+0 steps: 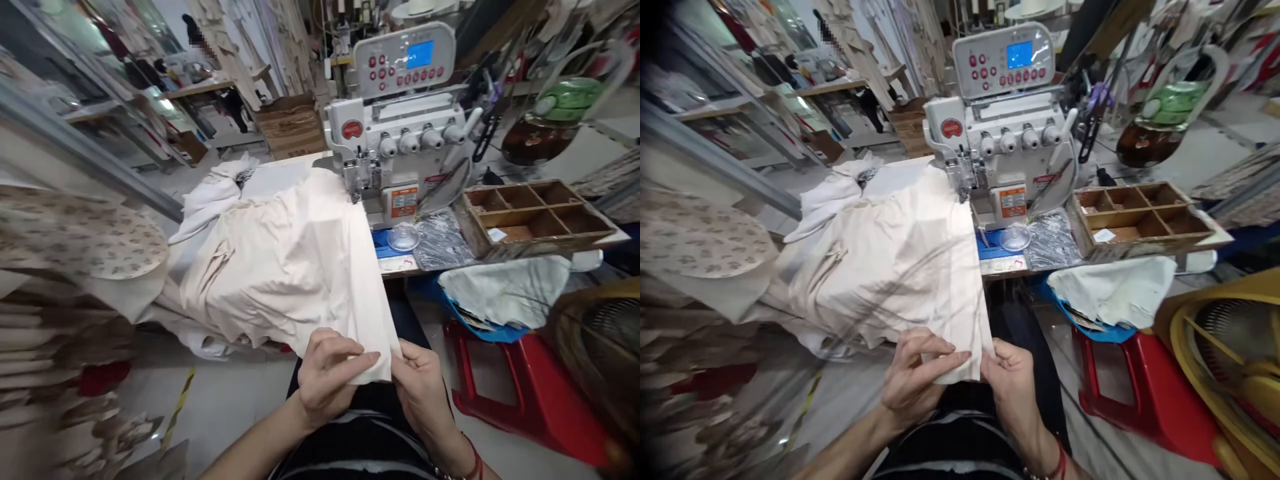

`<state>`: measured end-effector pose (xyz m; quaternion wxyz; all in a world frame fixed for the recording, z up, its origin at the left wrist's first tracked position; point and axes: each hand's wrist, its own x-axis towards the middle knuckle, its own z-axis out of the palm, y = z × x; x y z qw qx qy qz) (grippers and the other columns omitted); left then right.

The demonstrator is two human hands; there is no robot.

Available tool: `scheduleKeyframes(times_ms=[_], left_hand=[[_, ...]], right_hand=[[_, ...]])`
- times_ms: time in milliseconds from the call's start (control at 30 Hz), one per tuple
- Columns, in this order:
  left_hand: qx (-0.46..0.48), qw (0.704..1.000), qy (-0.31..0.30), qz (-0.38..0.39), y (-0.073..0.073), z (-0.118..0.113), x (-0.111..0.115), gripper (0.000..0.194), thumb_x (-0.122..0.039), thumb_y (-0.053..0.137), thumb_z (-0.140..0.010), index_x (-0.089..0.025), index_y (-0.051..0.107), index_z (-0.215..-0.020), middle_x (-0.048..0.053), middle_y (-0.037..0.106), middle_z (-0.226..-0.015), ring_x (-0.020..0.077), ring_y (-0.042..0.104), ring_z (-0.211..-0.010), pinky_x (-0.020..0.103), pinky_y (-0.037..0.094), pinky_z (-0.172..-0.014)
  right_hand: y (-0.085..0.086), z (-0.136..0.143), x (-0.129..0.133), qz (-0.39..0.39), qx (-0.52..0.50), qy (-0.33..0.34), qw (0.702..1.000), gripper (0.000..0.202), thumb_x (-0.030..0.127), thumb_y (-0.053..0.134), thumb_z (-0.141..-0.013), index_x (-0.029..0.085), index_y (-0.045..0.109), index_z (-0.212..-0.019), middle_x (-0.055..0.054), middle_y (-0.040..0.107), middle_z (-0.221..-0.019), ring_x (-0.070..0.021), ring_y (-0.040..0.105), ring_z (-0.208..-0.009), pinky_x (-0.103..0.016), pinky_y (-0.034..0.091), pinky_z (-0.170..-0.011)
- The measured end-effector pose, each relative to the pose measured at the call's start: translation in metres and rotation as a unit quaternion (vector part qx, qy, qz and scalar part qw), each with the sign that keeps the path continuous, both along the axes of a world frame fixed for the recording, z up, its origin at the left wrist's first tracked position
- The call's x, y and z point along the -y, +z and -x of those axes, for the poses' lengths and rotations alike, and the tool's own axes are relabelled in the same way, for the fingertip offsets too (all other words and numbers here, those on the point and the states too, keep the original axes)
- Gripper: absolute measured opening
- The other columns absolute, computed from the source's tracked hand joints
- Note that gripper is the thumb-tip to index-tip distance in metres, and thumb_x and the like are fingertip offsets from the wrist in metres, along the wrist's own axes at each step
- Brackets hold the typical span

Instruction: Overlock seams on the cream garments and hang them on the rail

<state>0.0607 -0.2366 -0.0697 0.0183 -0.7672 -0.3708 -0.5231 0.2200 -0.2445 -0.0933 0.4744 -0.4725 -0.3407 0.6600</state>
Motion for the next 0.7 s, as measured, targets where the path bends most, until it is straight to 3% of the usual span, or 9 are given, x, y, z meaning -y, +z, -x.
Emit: scheduleKeyframes(times_ms=[67,200,300,433,533,600,700], left_hand=[[-0.008,0.999,-0.018,0.034,-0.004,-0.002,0.000,0.016,-0.014,0.061,-0.099,-0.019,0.076,-0.105,0.004,0.067,-0.085,0.0150,0.057,-0.081,0.027,0.051,-0.072],[-0.023,0.996,-0.050,0.068,-0.007,-0.001,0.000,0.030,-0.008,0.061,-0.095,-0.025,0.075,-0.115,0.002,0.065,-0.080,0.0155,0.056,-0.077,0.029,0.047,-0.073],[-0.045,0.993,-0.071,0.081,-0.006,0.001,0.000,0.036,-0.007,0.062,-0.092,-0.028,0.075,-0.118,0.000,0.067,-0.079,0.0157,0.054,-0.074,0.030,0.043,-0.075],[-0.092,0.985,-0.098,0.109,-0.012,0.002,0.003,0.040,-0.006,0.060,-0.094,-0.030,0.073,-0.122,0.000,0.073,-0.083,0.0159,0.058,-0.076,0.032,0.038,-0.076],[-0.100,0.974,-0.126,0.158,-0.018,0.002,0.004,0.047,-0.005,0.056,-0.094,-0.032,0.071,-0.129,0.003,0.077,-0.091,0.0179,0.065,-0.083,0.033,0.040,-0.079],[-0.109,0.958,-0.168,0.208,-0.014,0.005,0.000,0.050,-0.005,0.055,-0.093,-0.035,0.071,-0.129,0.005,0.079,-0.094,0.0201,0.068,-0.084,0.034,0.044,-0.080],[-0.119,0.882,-0.311,0.334,0.001,0.020,-0.019,0.041,-0.009,0.058,-0.092,-0.035,0.078,-0.116,0.004,0.079,-0.088,0.0203,0.072,-0.083,0.034,0.053,-0.083]], right_hand=[[0.005,0.001,-0.001,0.038,-0.074,0.006,0.996,0.030,0.044,0.090,-0.069,0.018,0.077,-0.062,0.002,0.060,-0.053,-0.0134,0.050,-0.050,-0.025,0.046,-0.052],[0.013,0.002,-0.004,0.072,-0.119,0.005,0.990,0.036,0.045,0.092,-0.066,0.018,0.070,-0.055,0.002,0.058,-0.054,-0.0117,0.047,-0.053,-0.023,0.042,-0.051],[0.016,0.001,-0.004,0.087,-0.140,0.019,0.986,0.043,0.058,0.086,-0.070,0.018,0.072,-0.061,-0.001,0.061,-0.057,-0.0140,0.050,-0.053,-0.025,0.044,-0.051],[0.012,-0.001,-0.006,0.113,-0.137,0.030,0.984,0.068,0.084,0.069,-0.074,0.018,0.068,-0.057,-0.001,0.056,-0.053,-0.0154,0.051,-0.051,-0.027,0.046,-0.050],[0.005,-0.001,-0.011,0.121,-0.119,0.023,0.985,0.070,0.083,0.074,-0.070,0.018,0.059,-0.051,0.003,0.048,-0.050,-0.0109,0.042,-0.050,-0.024,0.041,-0.050],[0.000,-0.001,-0.015,0.116,-0.105,0.028,0.987,0.063,0.070,0.085,-0.067,0.017,0.056,-0.050,0.005,0.042,-0.051,-0.0083,0.034,-0.051,-0.021,0.034,-0.049],[-0.008,-0.002,-0.015,0.106,-0.095,0.073,0.987,0.054,0.058,0.091,-0.065,0.015,0.061,-0.052,0.005,0.041,-0.051,-0.0075,0.030,-0.051,-0.022,0.027,-0.048]])
